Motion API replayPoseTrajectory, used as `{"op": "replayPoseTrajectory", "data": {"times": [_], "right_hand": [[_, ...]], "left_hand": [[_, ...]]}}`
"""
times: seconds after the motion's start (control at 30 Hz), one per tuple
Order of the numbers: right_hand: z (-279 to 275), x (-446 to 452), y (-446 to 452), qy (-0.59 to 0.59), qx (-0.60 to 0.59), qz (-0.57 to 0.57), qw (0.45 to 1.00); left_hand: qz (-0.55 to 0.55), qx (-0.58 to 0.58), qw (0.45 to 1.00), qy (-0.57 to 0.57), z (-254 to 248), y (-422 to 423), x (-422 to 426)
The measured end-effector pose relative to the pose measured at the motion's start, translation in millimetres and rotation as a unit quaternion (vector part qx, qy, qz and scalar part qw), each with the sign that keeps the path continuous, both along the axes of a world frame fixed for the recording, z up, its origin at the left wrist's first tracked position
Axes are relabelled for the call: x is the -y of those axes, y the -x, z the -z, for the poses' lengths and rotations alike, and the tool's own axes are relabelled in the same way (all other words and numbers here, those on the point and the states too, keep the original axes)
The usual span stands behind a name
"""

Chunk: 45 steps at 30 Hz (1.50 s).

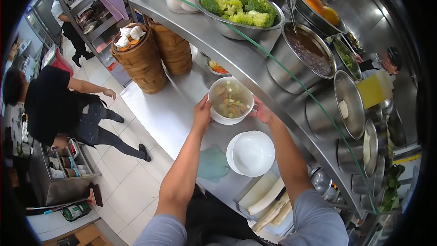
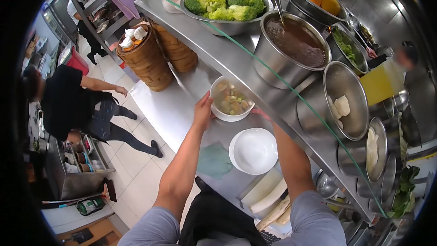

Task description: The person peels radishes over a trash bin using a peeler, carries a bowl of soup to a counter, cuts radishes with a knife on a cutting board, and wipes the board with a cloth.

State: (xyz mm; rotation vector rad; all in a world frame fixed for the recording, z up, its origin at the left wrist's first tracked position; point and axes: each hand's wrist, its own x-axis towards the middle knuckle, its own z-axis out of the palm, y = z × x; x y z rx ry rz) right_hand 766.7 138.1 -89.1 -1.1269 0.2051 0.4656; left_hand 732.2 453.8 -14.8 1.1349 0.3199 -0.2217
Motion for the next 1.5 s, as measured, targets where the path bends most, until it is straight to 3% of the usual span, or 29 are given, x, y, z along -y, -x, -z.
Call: {"op": "replayPoseTrajectory", "data": {"times": [0.07,0.2,0.53,0.6,0.67,0.73,0.83,1.07,1.27,1.5], "right_hand": [[-22.6,-22.8,7.9,0.006,-0.013,-0.002,1.000],[-121.5,-99.7,32.2,0.059,-0.051,-0.033,0.996],[-163.9,-290.4,77.0,0.029,-0.043,-0.097,0.994],[-166.8,-318.1,94.8,0.023,-0.038,-0.102,0.994],[-178.7,-427.3,99.8,0.018,-0.029,-0.149,0.988],[-173.1,-485.8,102.8,0.012,-0.027,-0.147,0.989],[-176.7,-593.3,102.9,0.007,-0.031,-0.186,0.982],[-198.0,-850.8,94.6,-0.044,-0.013,-0.322,0.946],[-186.5,-1084.2,72.4,-0.035,-0.010,-0.432,0.901],[-175.7,-1336.1,62.9,-0.055,-0.003,-0.582,0.812]], "left_hand": [[0.023,-0.023,0.997,-0.066,-21.4,16.8,-19.0],[-0.013,-0.043,0.998,-0.043,-44.2,46.2,-59.8],[-0.126,-0.021,0.992,-0.022,-84.4,128.9,-246.6],[-0.100,0.003,0.995,-0.010,-94.1,146.0,-296.5],[-0.137,-0.012,0.986,-0.089,-90.1,167.8,-377.6],[-0.197,0.025,0.979,-0.039,-101.0,182.3,-430.1],[-0.245,0.065,0.963,-0.095,-110.4,203.1,-523.1],[-0.343,-0.004,0.936,-0.075,-136.4,252.0,-740.0],[-0.464,0.007,0.883,-0.068,-120.4,278.3,-917.8],[-0.571,-0.050,0.817,-0.071,-116.8,297.6,-1095.8]]}}
